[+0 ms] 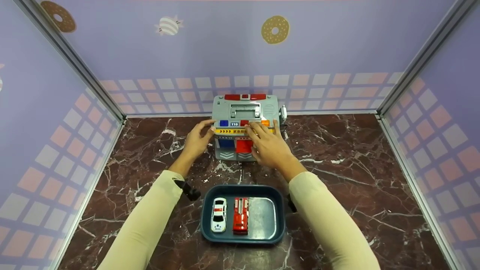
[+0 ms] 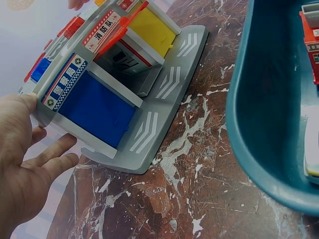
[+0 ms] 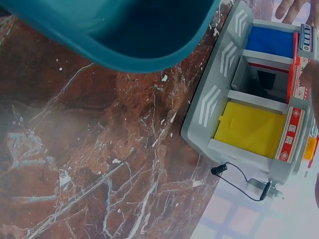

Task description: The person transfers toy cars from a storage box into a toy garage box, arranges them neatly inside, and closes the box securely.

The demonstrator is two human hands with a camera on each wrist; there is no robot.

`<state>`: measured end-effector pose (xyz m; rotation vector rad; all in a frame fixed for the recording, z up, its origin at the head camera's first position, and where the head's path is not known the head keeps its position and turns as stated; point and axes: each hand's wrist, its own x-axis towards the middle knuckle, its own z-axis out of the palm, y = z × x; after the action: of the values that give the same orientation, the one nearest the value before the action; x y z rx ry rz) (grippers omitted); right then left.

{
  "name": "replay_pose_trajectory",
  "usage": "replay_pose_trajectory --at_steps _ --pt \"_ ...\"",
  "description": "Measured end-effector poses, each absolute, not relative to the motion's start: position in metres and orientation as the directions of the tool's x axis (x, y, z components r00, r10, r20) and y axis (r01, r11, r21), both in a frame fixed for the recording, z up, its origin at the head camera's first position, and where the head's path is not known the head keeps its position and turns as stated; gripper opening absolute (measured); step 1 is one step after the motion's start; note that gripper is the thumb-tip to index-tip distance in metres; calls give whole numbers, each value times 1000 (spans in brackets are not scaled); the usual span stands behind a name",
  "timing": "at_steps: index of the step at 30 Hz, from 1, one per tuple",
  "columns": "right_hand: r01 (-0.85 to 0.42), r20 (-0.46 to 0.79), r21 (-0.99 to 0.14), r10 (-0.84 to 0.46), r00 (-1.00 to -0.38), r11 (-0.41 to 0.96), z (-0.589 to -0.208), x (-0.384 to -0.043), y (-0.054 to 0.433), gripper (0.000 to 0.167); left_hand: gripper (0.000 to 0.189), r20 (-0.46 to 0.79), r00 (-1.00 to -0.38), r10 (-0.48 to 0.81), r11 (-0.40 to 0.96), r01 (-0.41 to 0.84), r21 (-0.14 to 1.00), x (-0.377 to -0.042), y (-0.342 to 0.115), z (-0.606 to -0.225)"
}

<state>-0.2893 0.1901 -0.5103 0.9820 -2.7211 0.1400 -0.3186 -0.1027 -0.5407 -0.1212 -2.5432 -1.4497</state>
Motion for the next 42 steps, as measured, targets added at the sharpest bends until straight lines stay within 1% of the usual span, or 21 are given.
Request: replay_pose_trajectory --at_steps 8,18,28,35,42 --pt "-653 284 -14 -623 -729 757 -512 -285 198 75 33 232 -972 -38 515 179 838 -319 -102 -540" --pt "-674 323 8 -639 -698 739 -513 -278 202 71 32 238 -971 -26 517 190 834 -318 -102 -540" --pt "-710 361 15 -666 -653 704 -516 -271 203 70 32 234 -972 -33 524 182 832 -320 -103 -541" --pt "-744 385 -4 -686 -618 668 -518 -266 203 66 32 224 -974 -36 512 175 841 -319 -103 -541" --pt "-771 410 28 -711 -572 636 -519 -261 204 65 34 204 -979 -31 494 162 854 -318 -104 -541"
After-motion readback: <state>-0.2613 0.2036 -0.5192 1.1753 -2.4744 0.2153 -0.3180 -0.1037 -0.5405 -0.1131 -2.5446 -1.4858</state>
